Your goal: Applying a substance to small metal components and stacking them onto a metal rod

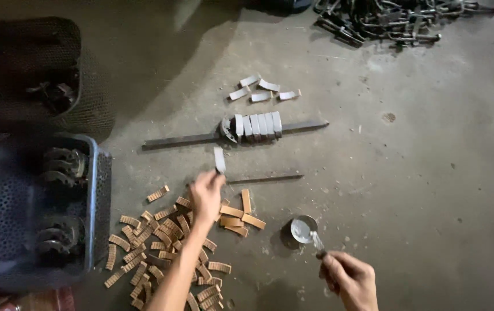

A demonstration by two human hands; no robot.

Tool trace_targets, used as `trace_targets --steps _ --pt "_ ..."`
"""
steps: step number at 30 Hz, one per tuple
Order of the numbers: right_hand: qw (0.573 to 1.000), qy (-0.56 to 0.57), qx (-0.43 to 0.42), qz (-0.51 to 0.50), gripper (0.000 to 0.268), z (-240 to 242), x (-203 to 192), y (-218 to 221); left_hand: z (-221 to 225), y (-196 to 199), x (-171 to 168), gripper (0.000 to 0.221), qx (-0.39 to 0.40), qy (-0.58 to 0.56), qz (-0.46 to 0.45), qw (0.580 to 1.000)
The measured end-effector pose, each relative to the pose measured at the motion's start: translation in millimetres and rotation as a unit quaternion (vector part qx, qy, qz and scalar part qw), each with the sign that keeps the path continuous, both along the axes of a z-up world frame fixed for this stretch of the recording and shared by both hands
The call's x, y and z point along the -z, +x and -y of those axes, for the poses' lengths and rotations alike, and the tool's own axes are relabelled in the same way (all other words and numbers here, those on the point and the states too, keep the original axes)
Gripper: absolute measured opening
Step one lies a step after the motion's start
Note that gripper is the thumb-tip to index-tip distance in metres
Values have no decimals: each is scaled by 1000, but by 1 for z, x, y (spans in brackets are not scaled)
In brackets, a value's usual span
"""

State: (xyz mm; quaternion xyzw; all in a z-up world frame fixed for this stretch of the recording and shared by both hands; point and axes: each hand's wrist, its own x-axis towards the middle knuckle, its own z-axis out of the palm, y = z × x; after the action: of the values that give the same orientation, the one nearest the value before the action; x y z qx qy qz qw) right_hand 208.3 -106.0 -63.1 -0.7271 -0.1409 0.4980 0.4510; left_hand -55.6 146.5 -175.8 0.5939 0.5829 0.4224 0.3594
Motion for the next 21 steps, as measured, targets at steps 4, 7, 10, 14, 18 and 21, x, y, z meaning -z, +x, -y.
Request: trace_targets --steps 4,7,10,14,18,21 --pt "999 10 16 -35 22 14 24 -1 -69 -11 31 22 -31 -9 -35 999" --pt "998 -33 35 27 19 6 26 2 -93 -3 42 27 -38 -46 7 998" --pt "975 -76 -92 188 20 -48 0 -6 -99 1 58 32 -63 -73 53 994" --pt "938 60 -178 291 17 -166 -3 -49 -106 -5 86 29 -75 -111 52 990" --pt "897 175 -186 361 18 -278 40 -96 -108 -6 92 27 -76 -138 86 984" --pt "856 165 -233 430 24 -318 58 -123 -107 -6 76 23 -78 -150 111 979"
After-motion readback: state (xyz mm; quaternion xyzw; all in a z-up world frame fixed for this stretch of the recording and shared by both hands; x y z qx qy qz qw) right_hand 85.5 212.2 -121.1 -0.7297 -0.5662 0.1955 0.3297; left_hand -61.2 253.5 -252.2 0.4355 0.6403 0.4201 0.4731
